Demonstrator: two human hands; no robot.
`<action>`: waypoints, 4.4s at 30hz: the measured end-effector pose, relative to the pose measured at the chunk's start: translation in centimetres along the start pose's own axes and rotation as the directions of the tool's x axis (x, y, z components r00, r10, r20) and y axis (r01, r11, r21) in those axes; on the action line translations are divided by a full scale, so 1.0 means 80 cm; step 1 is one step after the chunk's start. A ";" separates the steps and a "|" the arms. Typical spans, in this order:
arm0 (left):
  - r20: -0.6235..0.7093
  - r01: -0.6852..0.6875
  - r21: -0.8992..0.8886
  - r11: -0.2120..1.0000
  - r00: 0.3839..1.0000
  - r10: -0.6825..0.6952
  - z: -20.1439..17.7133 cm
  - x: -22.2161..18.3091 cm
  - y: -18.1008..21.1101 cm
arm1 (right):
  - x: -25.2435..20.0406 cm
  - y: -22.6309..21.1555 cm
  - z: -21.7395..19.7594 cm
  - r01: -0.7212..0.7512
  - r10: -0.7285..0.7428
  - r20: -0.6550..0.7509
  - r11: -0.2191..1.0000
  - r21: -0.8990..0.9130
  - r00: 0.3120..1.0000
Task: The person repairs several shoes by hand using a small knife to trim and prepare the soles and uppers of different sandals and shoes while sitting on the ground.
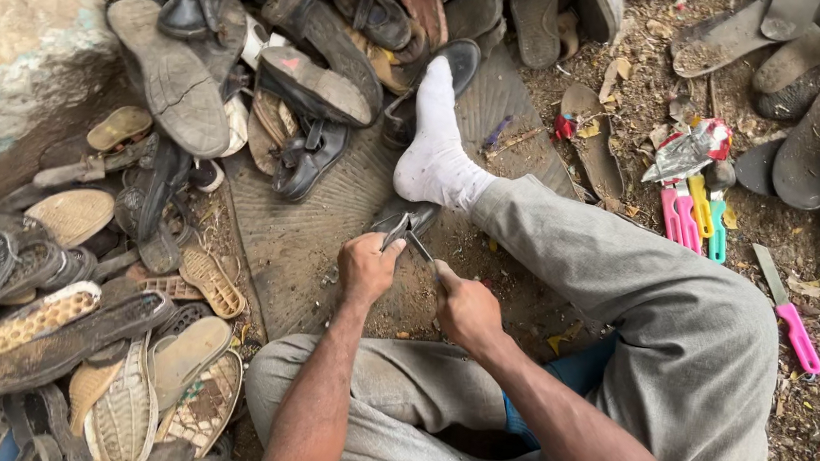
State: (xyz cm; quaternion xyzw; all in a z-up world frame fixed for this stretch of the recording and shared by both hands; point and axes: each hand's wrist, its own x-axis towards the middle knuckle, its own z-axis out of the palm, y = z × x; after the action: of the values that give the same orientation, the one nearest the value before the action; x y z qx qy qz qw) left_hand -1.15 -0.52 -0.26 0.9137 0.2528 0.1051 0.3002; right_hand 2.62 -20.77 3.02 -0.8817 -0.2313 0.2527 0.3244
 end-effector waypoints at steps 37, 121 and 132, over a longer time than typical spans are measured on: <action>-0.073 0.077 -0.159 0.984 0.993 -0.089 0.005 -0.012 0.022 | -0.008 -0.015 0.035 -0.201 0.156 0.173 0.937 0.284 0.973; -0.035 -0.378 -0.055 0.924 0.926 0.377 0.099 0.003 0.034 | 0.064 0.125 -0.001 0.031 -0.055 0.074 0.956 0.291 0.996; -0.342 -0.396 -0.215 0.893 0.887 0.311 0.088 0.000 0.041 | -0.017 0.067 0.010 -0.022 0.027 0.078 0.997 -0.073 0.997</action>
State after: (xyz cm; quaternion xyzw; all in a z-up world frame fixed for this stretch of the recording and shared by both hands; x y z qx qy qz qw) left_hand 2.59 -6.24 -3.87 0.8663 0.1054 0.3300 0.3598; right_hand 2.47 -24.86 -0.81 -0.8850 -0.2420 0.2826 0.2797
